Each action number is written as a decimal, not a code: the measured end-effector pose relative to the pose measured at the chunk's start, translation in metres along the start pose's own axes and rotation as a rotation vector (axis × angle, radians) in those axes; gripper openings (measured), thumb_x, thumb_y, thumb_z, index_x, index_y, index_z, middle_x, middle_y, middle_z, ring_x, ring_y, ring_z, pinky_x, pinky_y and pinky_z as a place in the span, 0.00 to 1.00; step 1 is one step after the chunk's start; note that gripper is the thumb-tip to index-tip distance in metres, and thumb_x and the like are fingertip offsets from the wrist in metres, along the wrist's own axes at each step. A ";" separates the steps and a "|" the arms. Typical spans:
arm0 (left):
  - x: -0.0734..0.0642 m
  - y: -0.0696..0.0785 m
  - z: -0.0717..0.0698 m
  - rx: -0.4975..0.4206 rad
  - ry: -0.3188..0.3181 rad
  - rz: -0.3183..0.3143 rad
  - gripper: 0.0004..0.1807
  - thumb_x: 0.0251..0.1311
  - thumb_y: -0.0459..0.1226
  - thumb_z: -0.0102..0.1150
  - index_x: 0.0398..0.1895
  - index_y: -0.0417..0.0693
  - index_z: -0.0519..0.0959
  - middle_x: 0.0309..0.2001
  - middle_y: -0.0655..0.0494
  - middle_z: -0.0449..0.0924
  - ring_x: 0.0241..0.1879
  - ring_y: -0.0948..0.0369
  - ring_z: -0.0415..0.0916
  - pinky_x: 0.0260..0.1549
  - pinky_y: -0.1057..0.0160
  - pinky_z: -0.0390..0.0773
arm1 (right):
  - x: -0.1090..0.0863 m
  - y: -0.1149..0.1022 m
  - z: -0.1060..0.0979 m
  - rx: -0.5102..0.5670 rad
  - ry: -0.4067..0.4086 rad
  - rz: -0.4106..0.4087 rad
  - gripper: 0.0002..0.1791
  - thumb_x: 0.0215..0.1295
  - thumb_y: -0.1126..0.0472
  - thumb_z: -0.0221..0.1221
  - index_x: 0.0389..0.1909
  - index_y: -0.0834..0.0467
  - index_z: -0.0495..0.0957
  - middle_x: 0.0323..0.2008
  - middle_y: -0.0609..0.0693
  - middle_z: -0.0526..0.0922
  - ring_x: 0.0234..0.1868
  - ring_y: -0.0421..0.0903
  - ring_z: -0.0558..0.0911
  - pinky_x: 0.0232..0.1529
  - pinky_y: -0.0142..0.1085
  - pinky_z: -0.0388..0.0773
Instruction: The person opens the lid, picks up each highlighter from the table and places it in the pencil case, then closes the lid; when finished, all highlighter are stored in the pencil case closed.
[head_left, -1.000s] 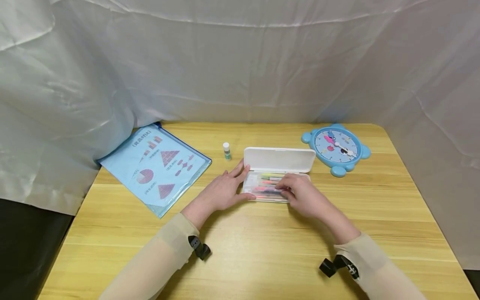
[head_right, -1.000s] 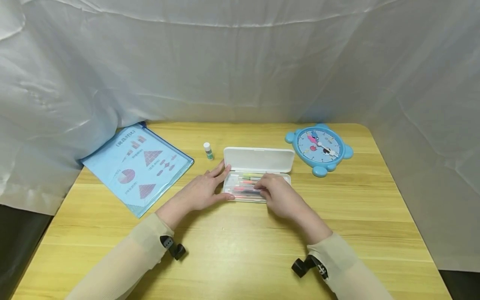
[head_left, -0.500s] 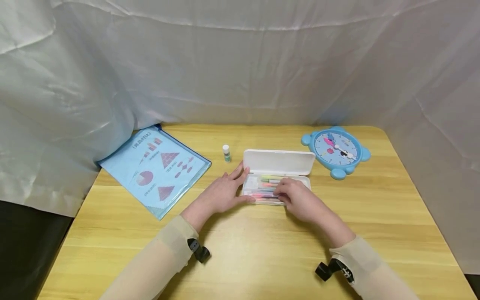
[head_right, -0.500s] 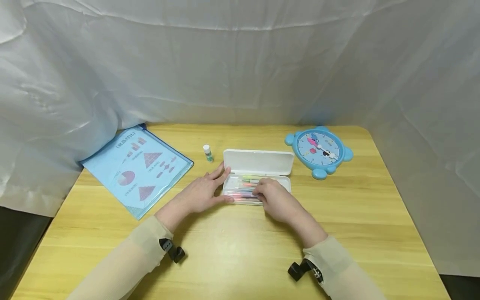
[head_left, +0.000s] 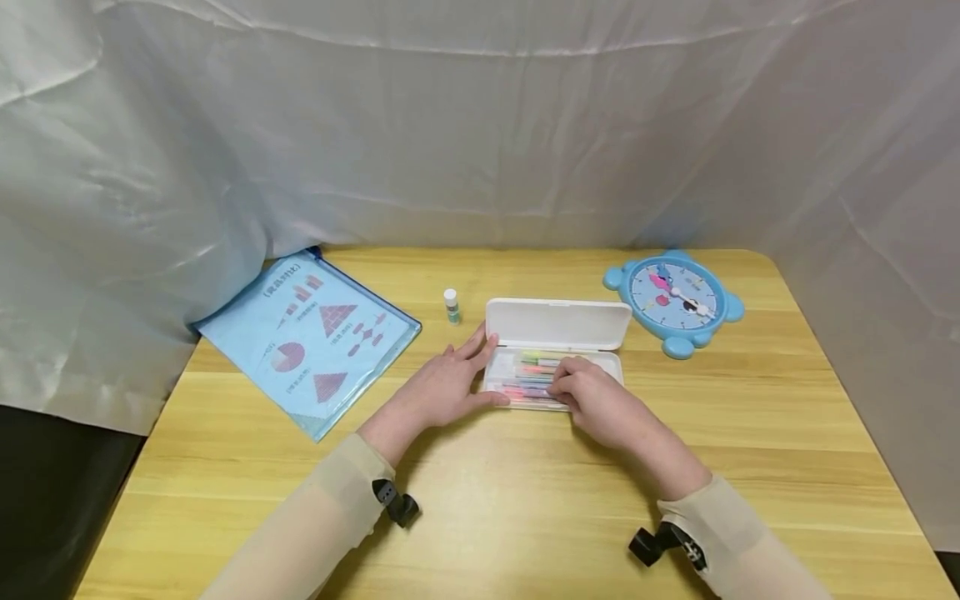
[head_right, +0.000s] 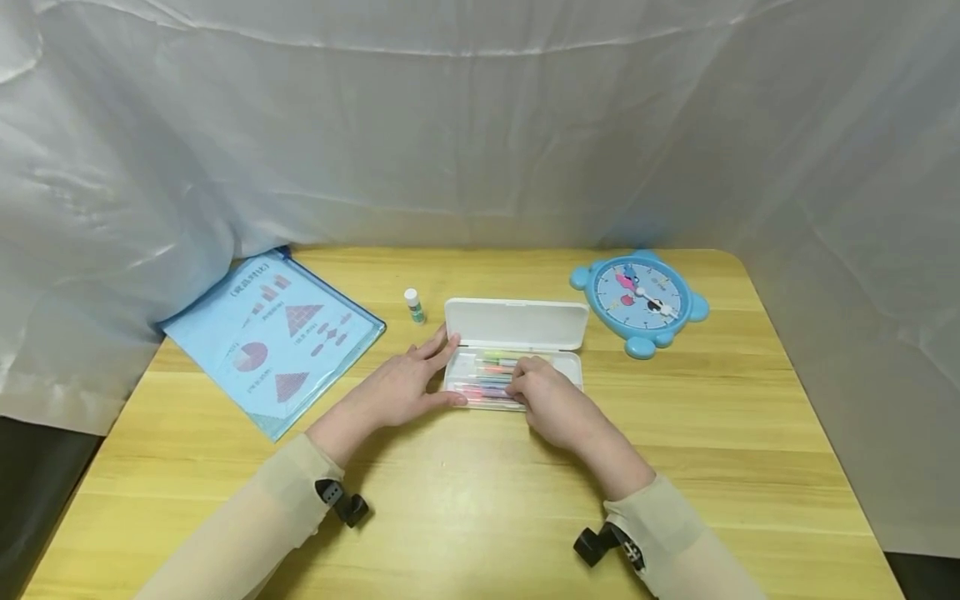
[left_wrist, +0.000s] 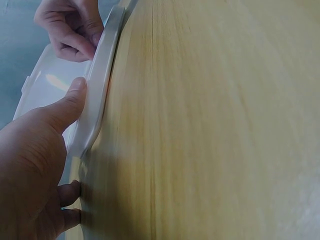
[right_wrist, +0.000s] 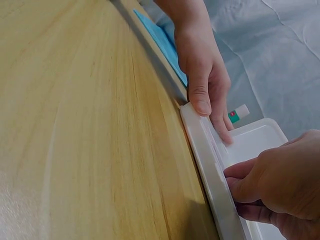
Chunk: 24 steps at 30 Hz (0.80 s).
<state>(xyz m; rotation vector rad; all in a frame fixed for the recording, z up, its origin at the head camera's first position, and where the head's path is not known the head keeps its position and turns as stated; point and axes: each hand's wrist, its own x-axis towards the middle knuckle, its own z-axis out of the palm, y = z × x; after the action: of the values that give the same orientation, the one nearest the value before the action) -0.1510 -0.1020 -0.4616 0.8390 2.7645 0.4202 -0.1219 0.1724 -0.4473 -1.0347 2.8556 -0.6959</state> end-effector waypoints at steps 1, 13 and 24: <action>0.000 0.000 0.000 -0.002 0.000 0.001 0.56 0.70 0.73 0.47 0.86 0.51 0.43 0.85 0.51 0.30 0.68 0.41 0.73 0.74 0.43 0.63 | 0.000 0.000 0.000 -0.004 0.000 -0.002 0.10 0.66 0.77 0.65 0.39 0.63 0.92 0.39 0.48 0.82 0.44 0.48 0.81 0.50 0.44 0.85; -0.001 -0.001 -0.001 -0.009 0.012 0.005 0.56 0.70 0.73 0.47 0.86 0.51 0.43 0.85 0.53 0.29 0.71 0.40 0.69 0.74 0.42 0.63 | 0.002 -0.003 -0.002 -0.030 0.001 0.001 0.09 0.68 0.75 0.65 0.40 0.62 0.92 0.40 0.48 0.81 0.45 0.48 0.81 0.51 0.45 0.84; -0.002 -0.001 0.001 -0.008 0.017 0.014 0.55 0.70 0.72 0.47 0.86 0.49 0.43 0.85 0.53 0.28 0.71 0.43 0.70 0.75 0.43 0.61 | -0.003 0.000 -0.010 0.057 0.021 0.022 0.08 0.69 0.72 0.68 0.45 0.62 0.90 0.44 0.51 0.86 0.49 0.51 0.85 0.55 0.49 0.85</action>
<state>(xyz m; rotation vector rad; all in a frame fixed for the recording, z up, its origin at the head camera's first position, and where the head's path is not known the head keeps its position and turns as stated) -0.1501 -0.1037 -0.4628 0.8569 2.7718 0.4429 -0.1211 0.1784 -0.4390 -0.9923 2.8422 -0.7869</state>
